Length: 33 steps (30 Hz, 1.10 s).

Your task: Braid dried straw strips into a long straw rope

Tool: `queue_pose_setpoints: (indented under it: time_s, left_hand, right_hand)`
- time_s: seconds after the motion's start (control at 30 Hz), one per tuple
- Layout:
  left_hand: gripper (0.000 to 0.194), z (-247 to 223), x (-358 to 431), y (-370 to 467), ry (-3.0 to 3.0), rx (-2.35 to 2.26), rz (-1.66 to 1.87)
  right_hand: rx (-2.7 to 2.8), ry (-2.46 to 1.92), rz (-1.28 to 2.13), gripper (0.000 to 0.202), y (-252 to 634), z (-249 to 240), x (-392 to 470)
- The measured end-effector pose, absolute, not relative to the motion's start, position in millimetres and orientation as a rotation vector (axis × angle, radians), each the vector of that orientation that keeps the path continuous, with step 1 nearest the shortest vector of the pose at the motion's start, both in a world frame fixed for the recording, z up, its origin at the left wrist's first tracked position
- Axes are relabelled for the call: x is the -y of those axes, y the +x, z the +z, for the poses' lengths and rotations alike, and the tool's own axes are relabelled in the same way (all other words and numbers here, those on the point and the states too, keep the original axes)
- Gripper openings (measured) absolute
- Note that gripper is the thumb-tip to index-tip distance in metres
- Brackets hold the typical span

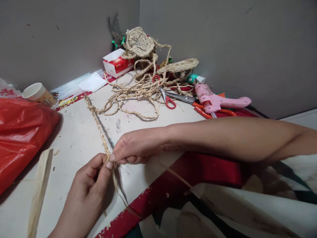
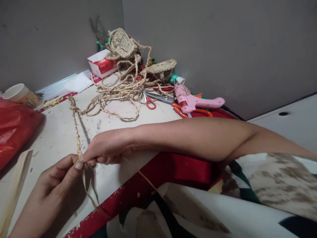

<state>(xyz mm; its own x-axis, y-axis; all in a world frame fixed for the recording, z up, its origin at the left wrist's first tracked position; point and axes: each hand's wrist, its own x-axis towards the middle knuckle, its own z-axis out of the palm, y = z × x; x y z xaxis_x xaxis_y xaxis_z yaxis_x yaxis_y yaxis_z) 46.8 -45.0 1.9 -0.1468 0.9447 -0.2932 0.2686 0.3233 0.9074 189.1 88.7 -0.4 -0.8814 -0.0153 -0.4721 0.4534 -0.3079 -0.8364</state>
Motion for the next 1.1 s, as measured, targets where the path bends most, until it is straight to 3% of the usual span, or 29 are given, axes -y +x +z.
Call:
queue_pose_setpoints:
  time_s: [0.23, 0.43, 0.57, 0.67, 1.1]
  left_hand:
    - [0.024, 1, 46, 44, 1.034, -1.595, 0.867]
    - [0.024, 1, 47, 44, 0.948, -1.558, 0.878]
    - [0.024, -1, 48, 44, 0.958, -1.588, 0.853]
    - [0.024, -1, 47, 44, 0.993, -1.588, 0.833]
    - [0.028, 7, 42, 44, 1.265, -1.681, 0.776]
  right_hand:
    - [-2.261, 0.596, -1.895, 0.033, 194, 1, -88]
    - [-2.229, 0.501, -1.851, 0.010, 195, 7, -85]
    - [-2.609, 0.690, -1.713, 0.025, 194, 10, -81]
    - [-2.630, 0.533, -1.632, 0.007, 194, 10, -79]
    - [-1.974, 0.538, -2.105, 0.029, 189, 0, -85]
